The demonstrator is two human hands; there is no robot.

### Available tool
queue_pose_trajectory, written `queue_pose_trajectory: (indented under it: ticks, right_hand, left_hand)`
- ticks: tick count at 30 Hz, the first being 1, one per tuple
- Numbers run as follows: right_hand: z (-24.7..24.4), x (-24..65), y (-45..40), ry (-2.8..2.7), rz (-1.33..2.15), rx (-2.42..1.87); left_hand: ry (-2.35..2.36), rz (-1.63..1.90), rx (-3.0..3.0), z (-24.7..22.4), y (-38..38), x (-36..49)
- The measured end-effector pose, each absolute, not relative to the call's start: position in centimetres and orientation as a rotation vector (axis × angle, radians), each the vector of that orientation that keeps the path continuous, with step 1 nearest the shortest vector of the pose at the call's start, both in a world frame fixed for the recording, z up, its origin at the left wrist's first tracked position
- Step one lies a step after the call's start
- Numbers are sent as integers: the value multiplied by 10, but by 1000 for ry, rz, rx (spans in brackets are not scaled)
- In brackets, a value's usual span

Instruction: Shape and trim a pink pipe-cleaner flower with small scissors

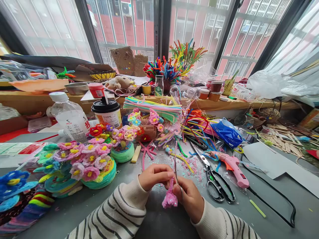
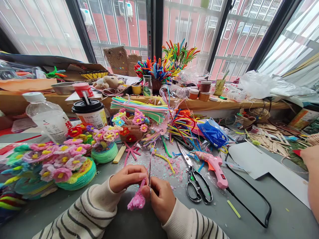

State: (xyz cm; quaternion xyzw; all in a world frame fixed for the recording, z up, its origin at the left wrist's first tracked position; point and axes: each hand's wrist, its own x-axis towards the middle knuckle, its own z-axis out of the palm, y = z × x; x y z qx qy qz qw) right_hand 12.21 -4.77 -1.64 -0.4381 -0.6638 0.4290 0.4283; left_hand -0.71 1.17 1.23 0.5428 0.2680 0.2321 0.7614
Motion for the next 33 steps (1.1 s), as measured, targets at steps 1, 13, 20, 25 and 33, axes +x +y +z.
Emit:
queue_pose_trajectory:
  ticks: [1,13,20,25,33]
  right_hand:
    - [-16,122,-47,-1660,1061,-1109]
    - [-18,124,-49,-1645,1050,-1142]
    - [-23,124,-47,-1396,1184,-1001]
    - [-20,129,-46,-1106,1117,-986]
    - [-18,127,-47,-1177,1095,-996]
  left_hand:
    - [584,503,1181,12,12,-7]
    - [594,513,1136,12,12,-8]
    - [623,538,1113,11,14,-8]
    - [702,644,1131,13,15,-7]
    - [617,726,1080,14,16,-8]
